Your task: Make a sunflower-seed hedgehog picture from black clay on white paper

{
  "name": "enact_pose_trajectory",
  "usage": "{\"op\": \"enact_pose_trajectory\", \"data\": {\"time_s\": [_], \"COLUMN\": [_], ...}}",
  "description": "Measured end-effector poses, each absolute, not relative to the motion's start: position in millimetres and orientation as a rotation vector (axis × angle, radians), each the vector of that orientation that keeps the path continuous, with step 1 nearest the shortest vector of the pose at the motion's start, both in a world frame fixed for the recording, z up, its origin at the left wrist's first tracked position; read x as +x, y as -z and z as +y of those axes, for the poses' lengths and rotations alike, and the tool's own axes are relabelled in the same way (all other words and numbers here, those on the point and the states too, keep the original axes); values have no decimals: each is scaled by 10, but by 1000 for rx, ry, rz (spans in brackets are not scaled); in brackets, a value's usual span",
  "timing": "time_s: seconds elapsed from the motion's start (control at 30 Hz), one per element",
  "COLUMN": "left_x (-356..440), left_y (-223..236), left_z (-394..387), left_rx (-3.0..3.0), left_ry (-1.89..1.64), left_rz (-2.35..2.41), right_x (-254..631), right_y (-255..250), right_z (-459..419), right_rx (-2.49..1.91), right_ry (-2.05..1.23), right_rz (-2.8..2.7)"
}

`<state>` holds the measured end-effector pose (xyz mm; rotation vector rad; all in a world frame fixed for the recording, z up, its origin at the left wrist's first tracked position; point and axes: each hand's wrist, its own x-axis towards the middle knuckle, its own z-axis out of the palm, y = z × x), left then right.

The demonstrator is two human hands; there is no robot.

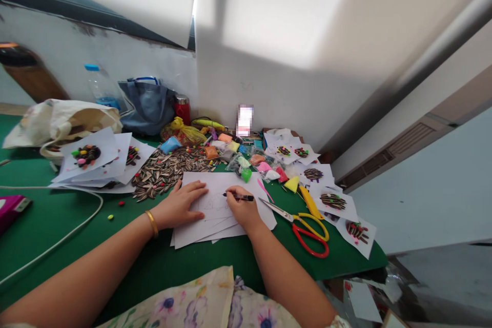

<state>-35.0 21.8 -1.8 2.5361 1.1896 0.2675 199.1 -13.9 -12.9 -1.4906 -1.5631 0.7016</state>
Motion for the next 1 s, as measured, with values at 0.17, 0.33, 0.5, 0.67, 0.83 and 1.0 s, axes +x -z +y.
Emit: {"op": "enact_pose_trajectory", "data": {"time_s": [0.17, 0.33, 0.5, 0.67, 0.83, 1.0], "left_x": [-344, -346, -347, -350, -349, -344], "left_y": [1, -3, 6, 13, 17, 7], "left_z": [213, 215, 217, 222, 223, 221], "left_rx": [2522, 2528, 2524, 2533, 2544, 2529], "left_ry": [-262, -259, -264, -262, -270, -258], "left_rz": [1199, 1194, 1200, 1192, 1192, 1197], "right_x": [1997, 1979, 1969, 1963, 1967, 1970], "right_y": [121, 112, 128, 113, 119, 131], "right_z": [-142, -152, -151, -157, -149, -143], "right_rx": [-1496, -1513, -1502, -1511, -1532, -1530], "right_ry": [-697, -665, -656, -641, -613, -624], "right_rz": [-1581, -1631, -1647, -1681, -1648, -1615]}}
